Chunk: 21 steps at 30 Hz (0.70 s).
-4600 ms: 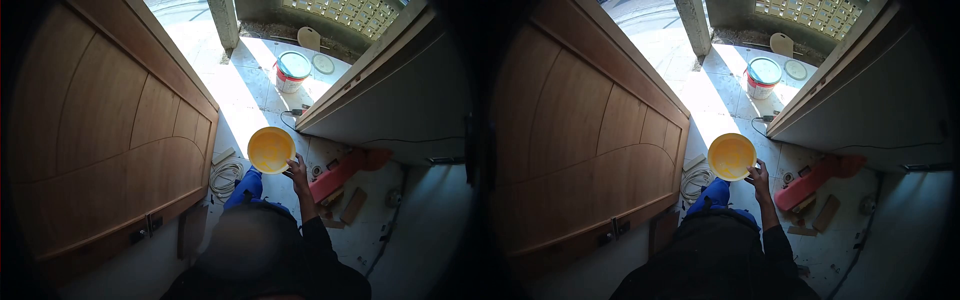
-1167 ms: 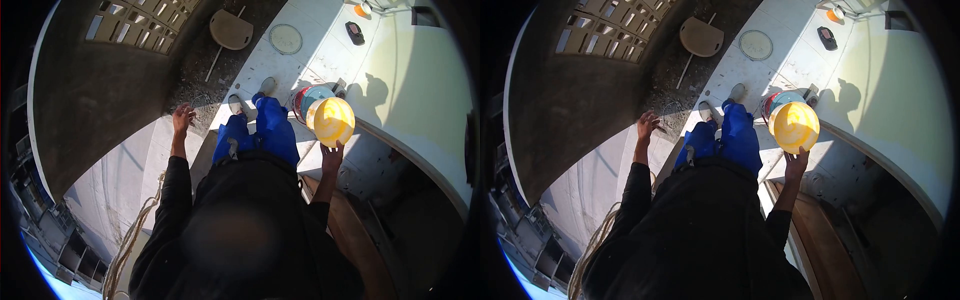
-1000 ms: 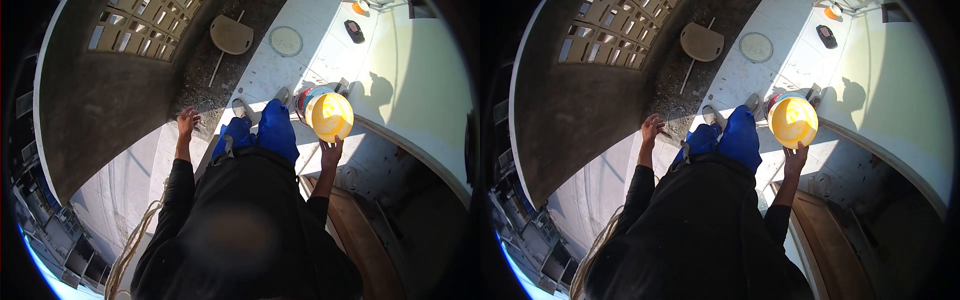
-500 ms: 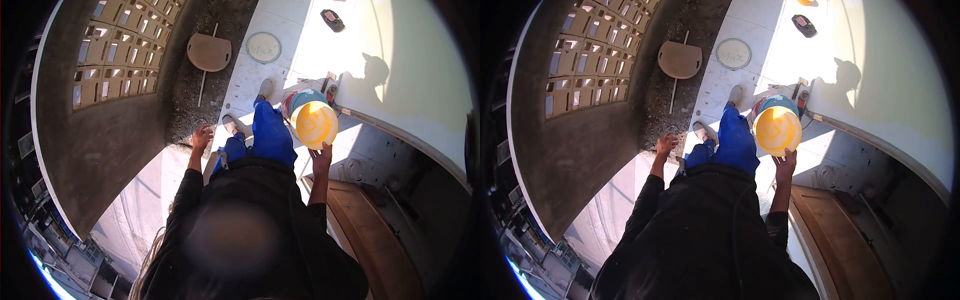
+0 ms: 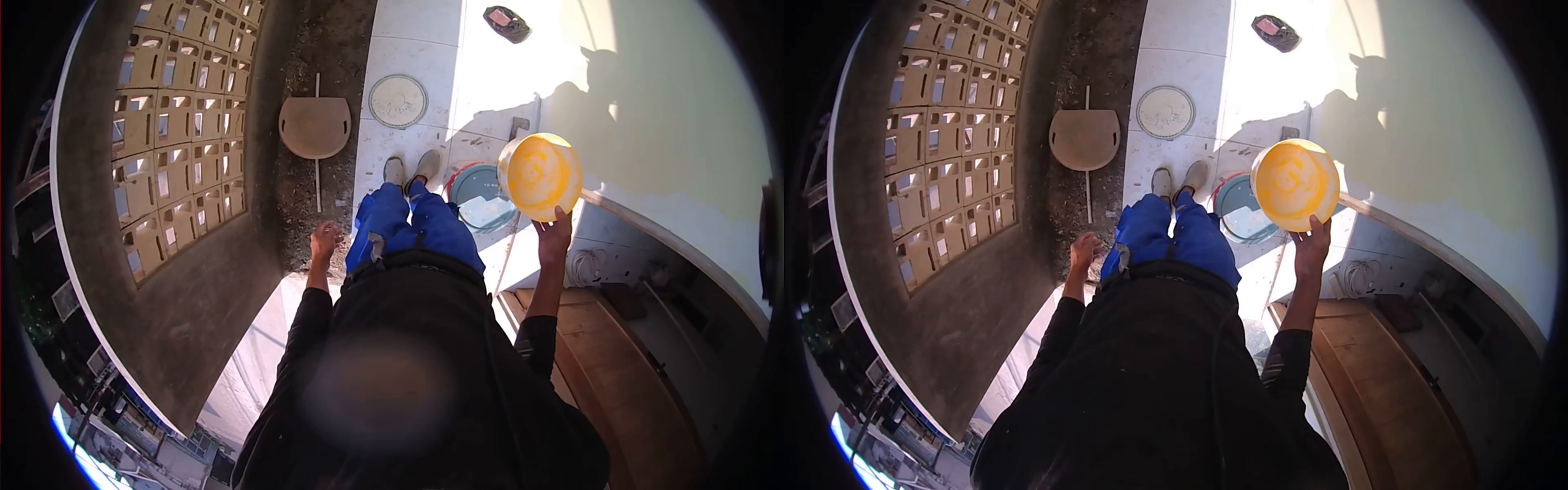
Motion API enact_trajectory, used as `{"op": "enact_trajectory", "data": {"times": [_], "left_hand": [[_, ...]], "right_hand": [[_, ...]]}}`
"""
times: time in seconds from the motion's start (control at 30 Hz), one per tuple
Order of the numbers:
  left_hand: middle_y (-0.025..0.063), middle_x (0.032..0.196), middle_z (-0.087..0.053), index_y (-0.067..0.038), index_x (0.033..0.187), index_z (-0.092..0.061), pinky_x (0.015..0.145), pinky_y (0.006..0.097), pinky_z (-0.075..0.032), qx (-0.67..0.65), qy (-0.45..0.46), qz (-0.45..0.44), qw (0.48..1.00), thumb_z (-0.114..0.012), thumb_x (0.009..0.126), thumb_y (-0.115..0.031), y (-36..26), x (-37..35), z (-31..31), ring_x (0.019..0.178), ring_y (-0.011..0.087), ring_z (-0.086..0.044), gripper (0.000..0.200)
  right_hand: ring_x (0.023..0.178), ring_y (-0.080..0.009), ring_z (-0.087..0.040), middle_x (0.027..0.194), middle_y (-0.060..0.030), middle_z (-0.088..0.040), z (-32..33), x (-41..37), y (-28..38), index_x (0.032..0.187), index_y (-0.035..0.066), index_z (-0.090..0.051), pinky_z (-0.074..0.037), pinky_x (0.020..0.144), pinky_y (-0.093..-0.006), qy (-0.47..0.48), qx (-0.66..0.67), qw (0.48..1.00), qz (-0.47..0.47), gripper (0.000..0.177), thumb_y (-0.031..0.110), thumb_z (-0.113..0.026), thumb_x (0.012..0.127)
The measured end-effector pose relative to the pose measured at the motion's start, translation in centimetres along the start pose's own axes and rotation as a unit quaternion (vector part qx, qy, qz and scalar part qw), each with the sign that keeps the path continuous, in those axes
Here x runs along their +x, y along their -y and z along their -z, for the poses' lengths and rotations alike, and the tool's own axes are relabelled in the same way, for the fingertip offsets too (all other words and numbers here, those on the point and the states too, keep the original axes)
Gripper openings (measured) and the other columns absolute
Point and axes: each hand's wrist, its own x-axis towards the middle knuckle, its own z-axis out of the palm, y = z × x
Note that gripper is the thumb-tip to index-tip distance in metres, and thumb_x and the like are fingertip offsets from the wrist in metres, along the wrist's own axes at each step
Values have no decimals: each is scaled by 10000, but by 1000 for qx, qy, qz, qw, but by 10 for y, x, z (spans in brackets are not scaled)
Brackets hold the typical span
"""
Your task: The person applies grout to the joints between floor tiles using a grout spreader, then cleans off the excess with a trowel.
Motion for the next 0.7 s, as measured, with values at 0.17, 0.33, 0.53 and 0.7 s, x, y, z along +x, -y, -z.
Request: {"op": "enact_trajectory", "data": {"times": [0.17,0.33,0.53,0.7], "left_hand": [[83,1015,-748,-58,1331,-609,650,276,-543,77,64,-119,988,-599,949,-193,-114,47,-22,822,168,-731,406],[75,990,-744,-55,1307,-624,634,268,-528,104,84,-156,979,-597,955,-197,-180,78,-18,813,156,-728,381],[87,1053,-748,-56,1314,-622,682,278,-535,102,57,-135,984,-576,966,-202,-188,87,1,847,156,-733,380],[80,1020,-752,-71,1311,-630,629,285,-542,105,45,-72,991,-607,950,-225,-139,91,7,781,154,-732,393]], "right_hand": [[1247,-346,-557,1400,-146,-493,13,-17,-1,1483,127,-399,-492,1056,-481,-72,50,996,12,645,329,-666,931],[1183,-313,-559,1340,-140,-490,25,-35,-37,1436,92,-429,-520,1035,-456,-127,160,979,-2,657,372,-714,914],[1162,-323,-547,1357,-156,-461,7,-30,-67,1477,74,-378,-514,1029,-443,-184,188,964,-33,726,383,-702,905],[1163,-323,-546,1348,-162,-464,-7,-25,-41,1484,74,-371,-501,1042,-444,-164,185,968,-33,738,391,-702,906]]}}
